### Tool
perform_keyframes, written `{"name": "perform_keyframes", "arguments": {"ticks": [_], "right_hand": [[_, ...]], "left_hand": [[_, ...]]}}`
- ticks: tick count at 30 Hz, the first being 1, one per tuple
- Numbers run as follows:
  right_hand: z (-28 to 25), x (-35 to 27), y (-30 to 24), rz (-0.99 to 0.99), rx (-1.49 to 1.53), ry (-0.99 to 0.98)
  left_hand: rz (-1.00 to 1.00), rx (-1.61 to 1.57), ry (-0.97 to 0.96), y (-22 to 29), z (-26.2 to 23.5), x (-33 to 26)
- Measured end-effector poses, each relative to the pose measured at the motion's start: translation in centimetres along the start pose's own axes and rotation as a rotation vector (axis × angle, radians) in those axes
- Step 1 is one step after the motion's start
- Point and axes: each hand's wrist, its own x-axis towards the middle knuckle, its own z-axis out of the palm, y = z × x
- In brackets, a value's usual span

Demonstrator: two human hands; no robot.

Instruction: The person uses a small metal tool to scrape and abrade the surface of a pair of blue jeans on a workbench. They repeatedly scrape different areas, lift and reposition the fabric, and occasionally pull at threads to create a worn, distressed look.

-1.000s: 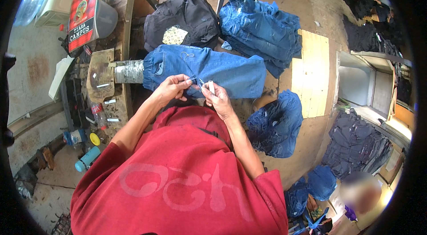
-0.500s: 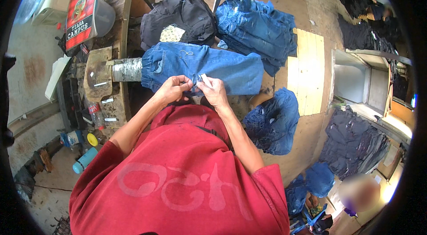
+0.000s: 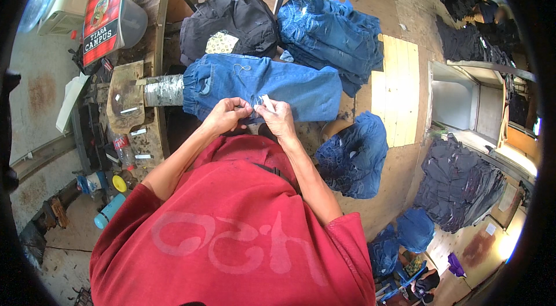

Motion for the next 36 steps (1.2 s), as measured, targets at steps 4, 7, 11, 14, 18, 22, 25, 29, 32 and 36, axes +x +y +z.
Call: {"name": "perform_keyframes", "arguments": {"ticks": [4, 7, 11, 14, 18, 22, 25, 29, 32, 36], "right_hand": [[-0.3, 0.1, 0.2, -0.17, -0.183, 0.013], [-1.1, 0.0, 0.1, -0.297, -0.46, 0.068], [-1.8, 0.2, -0.1, -0.213, -0.344, 0.082], [-2.7, 0.2, -0.4, 0.056, -0.02, 0.02], [-3.2, -0.3, -1.0, 0.191, 0.145, -0.105], [-2.4, -0.6, -1.3, 0.146, 0.076, -0.079], [-1.8, -0.7, -1.2, 0.058, -0.024, -0.047], [-1.5, -0.9, -0.9, 0.009, -0.084, -0.009], [-1.2, -0.9, -0.6, -0.055, -0.105, 0.019], [-1.3, -1.2, -0.6, 0.067, -0.013, 0.087]], "left_hand": [[-0.015, -0.088, -0.051, -0.3, -0.2, 0.4], [-0.014, -0.225, -0.126, -0.7, -1.1, 0.5], [-0.02, -0.401, -0.218, -1.0, -2.2, 0.4], [-0.034, -0.432, -0.235, -0.8, -2.3, 0.4], [0.017, -0.21, -0.215, -0.4, -1.5, 0.8], [0.091, -0.124, -0.099, -0.1, -0.4, 1.1], [0.016, -0.097, -0.071, -0.1, -0.1, 1.1], [0.081, 0.002, -0.044, -0.4, 0.0, 1.5], [0.105, -0.012, -0.098, -0.7, 0.0, 2.1], [0.042, -0.162, -0.149, -0.9, -0.4, 2.4]]}}
